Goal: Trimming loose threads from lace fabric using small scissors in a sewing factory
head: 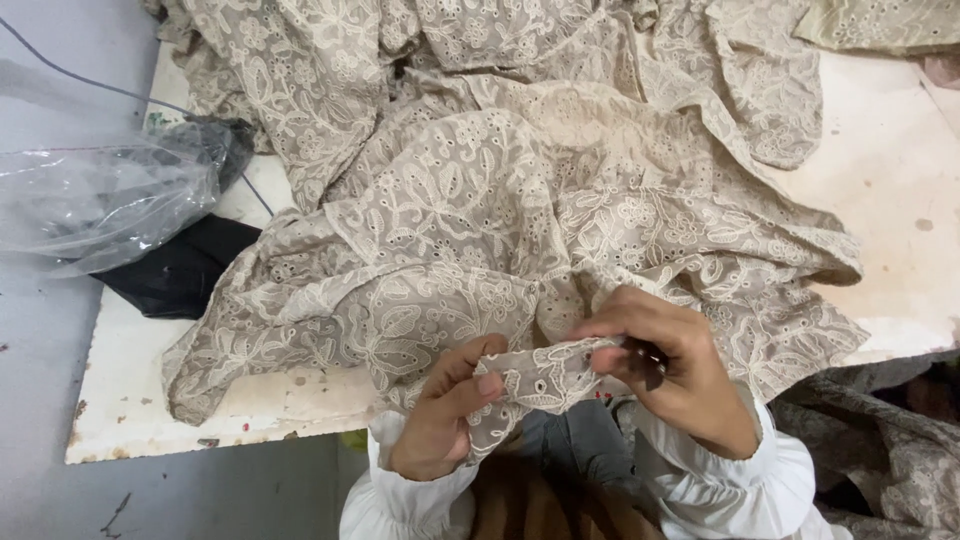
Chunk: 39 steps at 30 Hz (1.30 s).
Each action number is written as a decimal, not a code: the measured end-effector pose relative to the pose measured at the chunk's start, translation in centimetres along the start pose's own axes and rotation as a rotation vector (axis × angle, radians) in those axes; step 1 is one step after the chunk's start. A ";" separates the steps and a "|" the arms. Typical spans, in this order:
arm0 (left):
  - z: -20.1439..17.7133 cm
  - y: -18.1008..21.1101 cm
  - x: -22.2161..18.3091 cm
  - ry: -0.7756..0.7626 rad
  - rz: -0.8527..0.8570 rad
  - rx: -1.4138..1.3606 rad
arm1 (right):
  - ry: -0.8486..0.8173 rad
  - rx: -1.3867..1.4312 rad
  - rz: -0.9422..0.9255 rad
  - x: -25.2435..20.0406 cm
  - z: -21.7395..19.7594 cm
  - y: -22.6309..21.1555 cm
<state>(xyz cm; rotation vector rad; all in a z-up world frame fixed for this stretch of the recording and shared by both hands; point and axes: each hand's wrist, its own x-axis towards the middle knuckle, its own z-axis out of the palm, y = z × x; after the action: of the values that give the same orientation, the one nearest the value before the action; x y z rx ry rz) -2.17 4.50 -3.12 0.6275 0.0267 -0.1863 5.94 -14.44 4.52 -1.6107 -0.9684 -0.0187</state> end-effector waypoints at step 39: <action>6.1 1.4 -0.6 0.056 0.629 0.961 | 0.376 -0.450 -0.367 -3.2 1.2 1.5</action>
<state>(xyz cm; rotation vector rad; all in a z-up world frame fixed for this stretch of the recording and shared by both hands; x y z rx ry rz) -2.73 2.15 2.71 1.5598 -0.2180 0.4644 4.18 -15.20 1.32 -1.7212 -0.9897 -0.8135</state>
